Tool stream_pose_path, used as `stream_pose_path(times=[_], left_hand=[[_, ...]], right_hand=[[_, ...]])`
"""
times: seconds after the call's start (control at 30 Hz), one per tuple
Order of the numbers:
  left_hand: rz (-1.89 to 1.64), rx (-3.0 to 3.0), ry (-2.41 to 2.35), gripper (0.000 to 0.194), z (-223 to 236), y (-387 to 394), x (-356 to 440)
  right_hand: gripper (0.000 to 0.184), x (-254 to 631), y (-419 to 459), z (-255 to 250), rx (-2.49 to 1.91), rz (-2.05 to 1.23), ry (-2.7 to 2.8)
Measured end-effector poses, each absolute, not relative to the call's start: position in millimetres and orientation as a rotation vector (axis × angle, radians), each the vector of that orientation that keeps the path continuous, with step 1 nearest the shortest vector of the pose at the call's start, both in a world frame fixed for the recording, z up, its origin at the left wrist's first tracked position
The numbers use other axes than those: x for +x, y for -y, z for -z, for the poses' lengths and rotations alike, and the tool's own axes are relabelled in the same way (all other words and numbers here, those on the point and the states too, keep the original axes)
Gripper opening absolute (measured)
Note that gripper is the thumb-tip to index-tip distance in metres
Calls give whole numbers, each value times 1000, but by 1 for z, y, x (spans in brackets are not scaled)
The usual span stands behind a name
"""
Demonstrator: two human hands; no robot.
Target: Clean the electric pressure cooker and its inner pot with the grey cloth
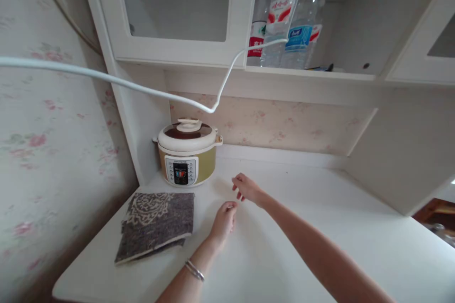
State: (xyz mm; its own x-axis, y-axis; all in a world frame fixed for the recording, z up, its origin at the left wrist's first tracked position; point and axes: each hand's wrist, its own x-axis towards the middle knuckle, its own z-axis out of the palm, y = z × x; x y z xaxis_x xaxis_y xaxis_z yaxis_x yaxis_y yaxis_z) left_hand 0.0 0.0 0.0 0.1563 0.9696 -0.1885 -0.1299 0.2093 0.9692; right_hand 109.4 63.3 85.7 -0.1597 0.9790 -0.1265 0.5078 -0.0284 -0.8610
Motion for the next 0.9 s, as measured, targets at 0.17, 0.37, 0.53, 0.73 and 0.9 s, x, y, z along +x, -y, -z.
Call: stream_pose_path(times=[0.17,0.37,0.53,0.73,0.9], left_hand=[[-954,946,-930,24,-3,-3,-7],[-955,1003,-930,19,-4,-6,-13],[-924,1087,-925,20,-8,-4,-16],[-1080,816,-966,29,1,-8,-31],[-1226,681,-1025,38,4,-11,-40]], right_hand=[[41,58,-143,-157,-1489,-1121,1319],[46,16,-205,-172,-1502,-1098,1228],[27,20,-218,-162,-1474,-1042,1281],[30,37,-205,-154,-1481,-952,1284],[28,71,-194,-154,-1540,-898,1265]])
